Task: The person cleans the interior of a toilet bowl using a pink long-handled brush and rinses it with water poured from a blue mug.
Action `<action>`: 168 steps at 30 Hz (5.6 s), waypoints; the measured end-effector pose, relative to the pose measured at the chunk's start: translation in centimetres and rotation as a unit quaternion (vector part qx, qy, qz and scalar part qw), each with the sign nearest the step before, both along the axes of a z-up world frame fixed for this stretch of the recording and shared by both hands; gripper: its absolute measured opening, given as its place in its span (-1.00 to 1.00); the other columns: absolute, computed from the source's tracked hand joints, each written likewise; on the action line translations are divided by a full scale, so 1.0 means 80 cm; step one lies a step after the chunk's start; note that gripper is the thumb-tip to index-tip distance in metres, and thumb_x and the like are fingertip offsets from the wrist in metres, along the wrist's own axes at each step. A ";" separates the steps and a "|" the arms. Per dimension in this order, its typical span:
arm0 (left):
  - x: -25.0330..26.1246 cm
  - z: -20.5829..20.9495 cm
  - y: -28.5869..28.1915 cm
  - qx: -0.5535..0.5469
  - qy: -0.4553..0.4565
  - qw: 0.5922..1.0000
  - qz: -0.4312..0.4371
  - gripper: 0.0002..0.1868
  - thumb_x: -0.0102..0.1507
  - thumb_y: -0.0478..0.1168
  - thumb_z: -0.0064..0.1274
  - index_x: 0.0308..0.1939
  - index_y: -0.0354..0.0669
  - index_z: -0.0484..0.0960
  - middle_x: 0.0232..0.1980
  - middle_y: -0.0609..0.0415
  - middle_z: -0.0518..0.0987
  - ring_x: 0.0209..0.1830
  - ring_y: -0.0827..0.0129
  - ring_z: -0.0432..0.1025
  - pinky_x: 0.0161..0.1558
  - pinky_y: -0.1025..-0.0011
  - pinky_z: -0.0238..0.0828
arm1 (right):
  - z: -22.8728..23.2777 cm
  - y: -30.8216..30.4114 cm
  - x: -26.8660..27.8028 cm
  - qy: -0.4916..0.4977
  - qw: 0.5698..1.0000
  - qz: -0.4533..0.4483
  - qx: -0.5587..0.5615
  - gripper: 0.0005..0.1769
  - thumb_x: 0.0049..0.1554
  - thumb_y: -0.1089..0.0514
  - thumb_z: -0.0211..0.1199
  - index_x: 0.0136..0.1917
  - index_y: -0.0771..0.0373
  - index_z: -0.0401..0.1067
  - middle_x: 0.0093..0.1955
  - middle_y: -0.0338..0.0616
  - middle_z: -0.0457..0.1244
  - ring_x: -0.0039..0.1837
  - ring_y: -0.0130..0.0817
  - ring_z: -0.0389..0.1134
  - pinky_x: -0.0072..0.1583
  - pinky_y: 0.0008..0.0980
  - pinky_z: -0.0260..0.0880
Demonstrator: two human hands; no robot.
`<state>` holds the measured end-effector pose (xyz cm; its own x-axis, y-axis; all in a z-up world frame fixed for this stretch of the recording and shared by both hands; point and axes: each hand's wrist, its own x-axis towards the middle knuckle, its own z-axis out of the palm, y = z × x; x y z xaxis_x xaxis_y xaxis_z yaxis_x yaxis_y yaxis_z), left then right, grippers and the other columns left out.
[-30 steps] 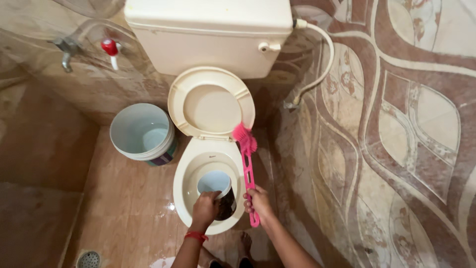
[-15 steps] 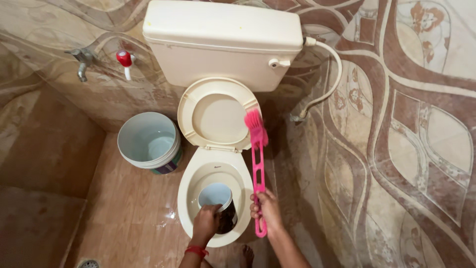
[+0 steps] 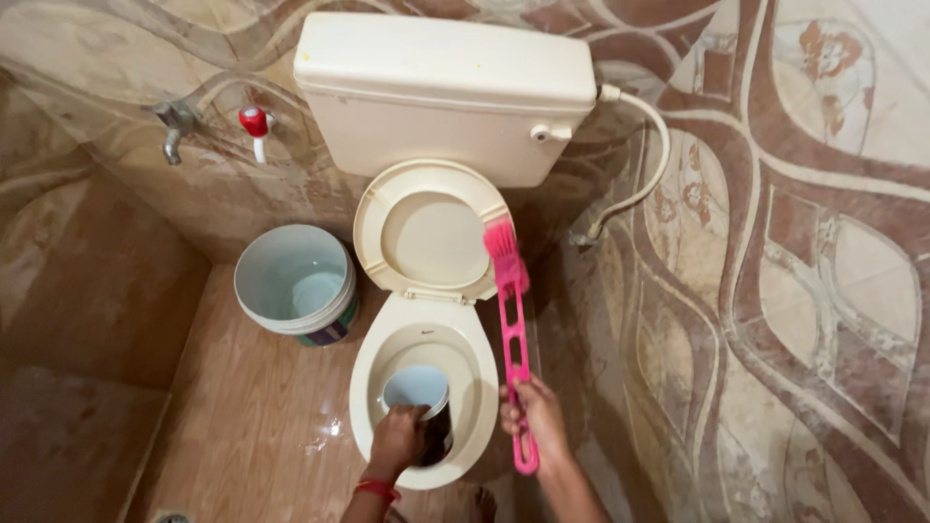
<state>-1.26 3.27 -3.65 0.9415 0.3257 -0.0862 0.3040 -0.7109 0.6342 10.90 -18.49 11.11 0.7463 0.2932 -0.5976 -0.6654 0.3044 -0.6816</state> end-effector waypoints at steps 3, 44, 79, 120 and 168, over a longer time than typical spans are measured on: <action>0.015 -0.028 0.029 0.009 0.090 0.994 -0.065 -0.64 0.21 -0.20 0.14 0.11 0.06 0.67 0.02 -0.08 0.63 0.05 0.03 0.49 0.09 0.15 0.44 | -0.038 -0.026 0.001 0.075 0.997 -0.016 0.029 -0.87 0.24 0.26 0.02 0.05 0.30 0.32 -0.24 -0.05 0.27 -0.44 -0.51 0.10 -0.45 -0.50 0.04; 0.204 0.102 0.010 0.035 0.121 0.981 -0.144 -0.58 0.20 -0.05 0.09 0.15 0.18 0.68 0.08 0.02 0.66 0.17 0.07 0.47 0.22 -0.15 0.27 | -0.071 -0.090 0.023 0.073 0.991 0.078 -0.077 -0.77 0.22 0.28 0.07 0.16 0.32 0.36 -0.24 -0.06 0.25 -0.44 -0.44 0.12 -0.44 -0.44 0.09; -0.039 -0.010 0.008 -0.075 0.047 0.987 0.132 -0.78 0.18 -0.23 0.15 -0.10 -0.12 0.71 -0.11 -0.10 0.68 -0.03 -0.05 0.52 0.01 0.08 0.44 | -0.213 -0.041 0.043 -0.260 0.728 0.282 -0.568 -0.52 0.06 0.15 0.33 0.28 0.00 0.55 -0.12 0.08 0.45 -0.18 -0.18 0.48 -0.08 -0.18 0.50; -0.051 -0.022 -0.013 -0.123 0.076 0.978 0.149 -0.76 0.19 -0.20 0.15 -0.06 -0.05 0.73 -0.06 -0.08 0.68 -0.01 -0.03 0.53 0.01 0.10 0.47 | -0.154 -0.011 0.033 -0.224 0.677 0.357 -0.603 -0.58 0.10 0.19 0.21 0.25 0.06 0.50 0.00 0.19 0.40 0.07 0.12 0.48 0.14 0.02 0.49; -0.087 -0.050 0.047 -0.118 0.017 0.970 0.214 -0.74 0.13 -0.27 0.19 -0.10 -0.16 0.73 -0.08 -0.18 0.64 0.00 -0.08 0.51 0.04 0.10 0.43 | -0.173 0.190 0.034 -0.112 0.877 0.311 -0.348 -0.39 0.15 0.31 0.11 0.49 0.20 0.35 -0.42 -0.18 0.21 -0.51 -0.45 0.12 -0.46 -0.34 0.17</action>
